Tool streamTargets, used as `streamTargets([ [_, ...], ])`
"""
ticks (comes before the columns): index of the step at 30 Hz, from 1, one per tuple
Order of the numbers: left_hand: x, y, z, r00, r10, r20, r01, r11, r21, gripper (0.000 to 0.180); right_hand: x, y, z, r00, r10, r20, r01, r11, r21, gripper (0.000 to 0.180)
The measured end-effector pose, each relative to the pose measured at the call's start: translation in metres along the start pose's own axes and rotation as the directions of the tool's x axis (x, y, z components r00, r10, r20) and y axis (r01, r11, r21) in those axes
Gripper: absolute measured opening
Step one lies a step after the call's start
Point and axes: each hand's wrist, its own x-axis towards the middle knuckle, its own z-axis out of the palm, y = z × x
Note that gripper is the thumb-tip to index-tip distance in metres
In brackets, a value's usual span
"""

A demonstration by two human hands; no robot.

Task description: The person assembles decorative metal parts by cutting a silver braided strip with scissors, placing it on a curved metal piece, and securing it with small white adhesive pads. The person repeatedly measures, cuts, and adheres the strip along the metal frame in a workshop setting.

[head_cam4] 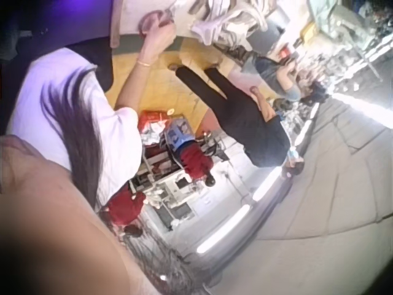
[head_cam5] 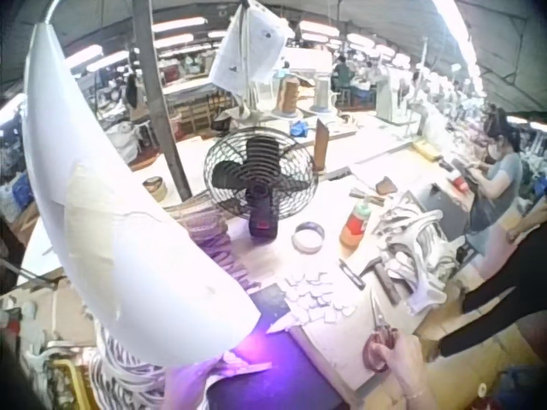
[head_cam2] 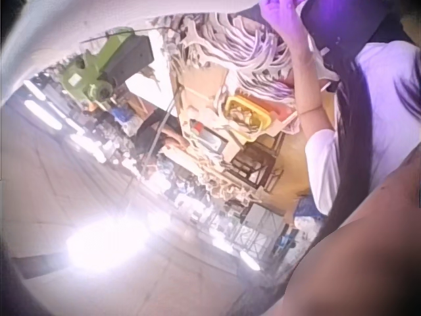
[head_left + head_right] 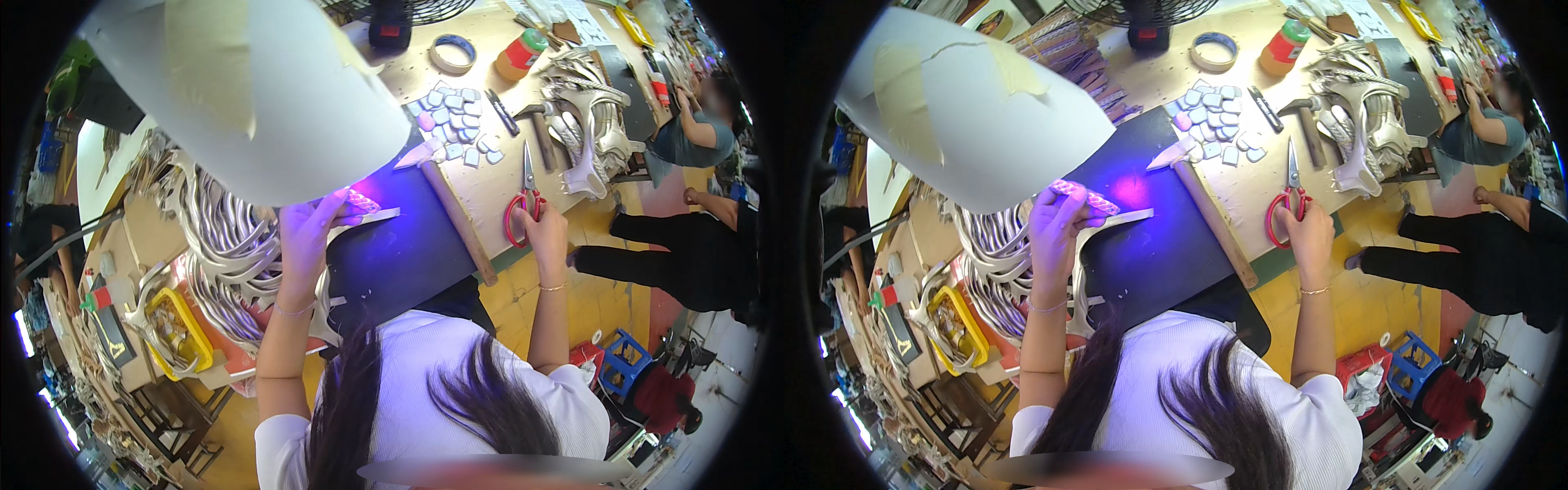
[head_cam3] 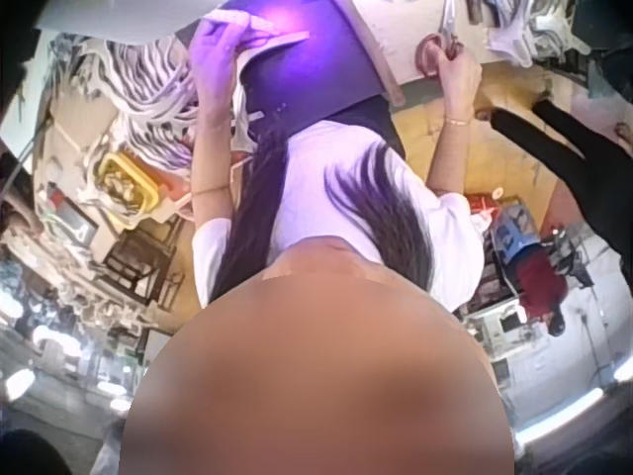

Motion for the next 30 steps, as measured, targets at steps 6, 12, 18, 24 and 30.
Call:
streamTargets([
  [6, -0.001, -0.011, 0.0, 1.0, 0.009, 0.001, -0.009, 0.992, 0.126, 0.014, 0.008, -0.063, -0.03, 0.993, -0.107, -0.057, 0.118, 0.957, 0.266, 0.034],
  [12, -0.006, -0.01, 0.027, 0.999, -0.028, -0.017, 0.031, 0.958, 0.286, 0.013, -0.015, -0.159, -0.019, 0.616, -0.775, 0.144, 0.508, 0.53, 0.679, 0.039],
  [18, -0.01, -0.022, 0.022, 0.987, 0.125, 0.102, -0.155, 0.913, 0.378, 0.024, -0.006, -0.166, -0.007, 0.545, -0.827, 0.141, 0.58, 0.493, 0.649, 0.023],
  [24, -0.023, -0.043, 0.024, 0.916, 0.289, 0.28, -0.395, 0.512, 0.763, 0.044, 0.007, -0.135, -0.009, 0.699, -0.697, 0.16, 0.451, 0.603, 0.658, 0.026],
  [30, -0.011, -0.037, 0.024, 0.997, -0.016, 0.072, 0.017, 1.0, -0.016, 0.025, -0.001, -0.127, -0.005, 0.525, -0.829, 0.193, 0.528, 0.495, 0.69, 0.032],
])
